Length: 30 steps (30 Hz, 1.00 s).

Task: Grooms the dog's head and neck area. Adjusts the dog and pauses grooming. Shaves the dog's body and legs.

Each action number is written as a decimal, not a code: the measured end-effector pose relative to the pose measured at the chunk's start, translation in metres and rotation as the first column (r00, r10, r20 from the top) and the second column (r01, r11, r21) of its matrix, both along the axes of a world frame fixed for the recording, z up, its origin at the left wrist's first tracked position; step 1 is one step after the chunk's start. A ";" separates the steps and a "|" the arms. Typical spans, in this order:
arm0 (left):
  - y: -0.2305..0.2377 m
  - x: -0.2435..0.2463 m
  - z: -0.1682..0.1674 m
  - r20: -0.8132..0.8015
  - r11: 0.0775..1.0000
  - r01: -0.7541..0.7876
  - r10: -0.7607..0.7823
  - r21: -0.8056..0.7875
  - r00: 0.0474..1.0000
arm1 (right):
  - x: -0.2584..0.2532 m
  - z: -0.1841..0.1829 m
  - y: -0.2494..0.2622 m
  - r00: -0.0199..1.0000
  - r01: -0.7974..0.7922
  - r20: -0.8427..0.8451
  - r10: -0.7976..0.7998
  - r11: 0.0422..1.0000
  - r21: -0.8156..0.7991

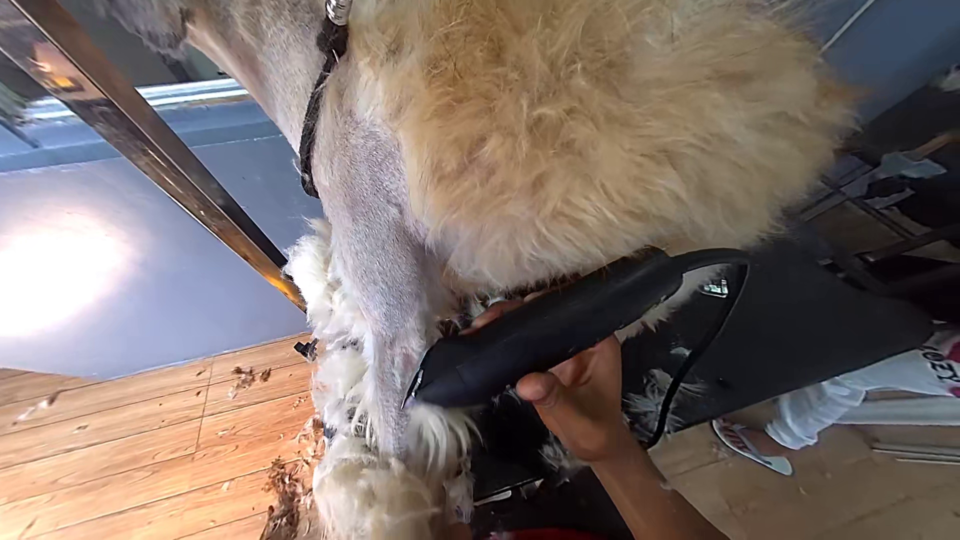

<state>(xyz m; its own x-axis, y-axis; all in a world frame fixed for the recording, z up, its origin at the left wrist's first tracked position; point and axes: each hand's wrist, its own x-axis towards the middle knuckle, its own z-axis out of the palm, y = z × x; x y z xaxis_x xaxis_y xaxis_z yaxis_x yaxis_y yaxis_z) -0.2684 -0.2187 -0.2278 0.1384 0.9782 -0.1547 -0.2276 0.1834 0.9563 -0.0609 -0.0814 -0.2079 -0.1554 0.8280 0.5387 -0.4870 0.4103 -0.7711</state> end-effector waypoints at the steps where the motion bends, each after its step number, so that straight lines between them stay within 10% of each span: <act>1: 0.000 0.002 0.004 -0.070 0.999 -0.032 0.033 0.021 0.997 | -0.001 0.001 -0.005 0.999 -0.015 0.044 0.015 1.000 0.000; 8: -0.004 -0.001 0.000 -0.114 0.985 -0.074 0.092 0.156 0.989 | -0.005 0.015 -0.029 0.996 0.056 -0.052 -0.068 0.977 -0.207; 12: 0.009 0.021 0.041 -0.157 0.992 -0.120 0.115 -0.026 0.981 | -0.005 0.034 -0.040 0.963 0.036 -0.231 -0.142 0.912 -0.409; 21: 0.005 0.031 0.038 -0.191 0.974 -0.224 0.222 0.011 0.956 | -0.042 0.013 -0.076 0.769 0.637 0.006 -0.639 0.767 -0.077; 30: -0.012 0.023 0.003 -0.369 0.947 -0.128 0.236 0.294 0.899 | -0.055 -0.008 -0.071 0.658 0.736 0.029 -0.752 0.651 0.187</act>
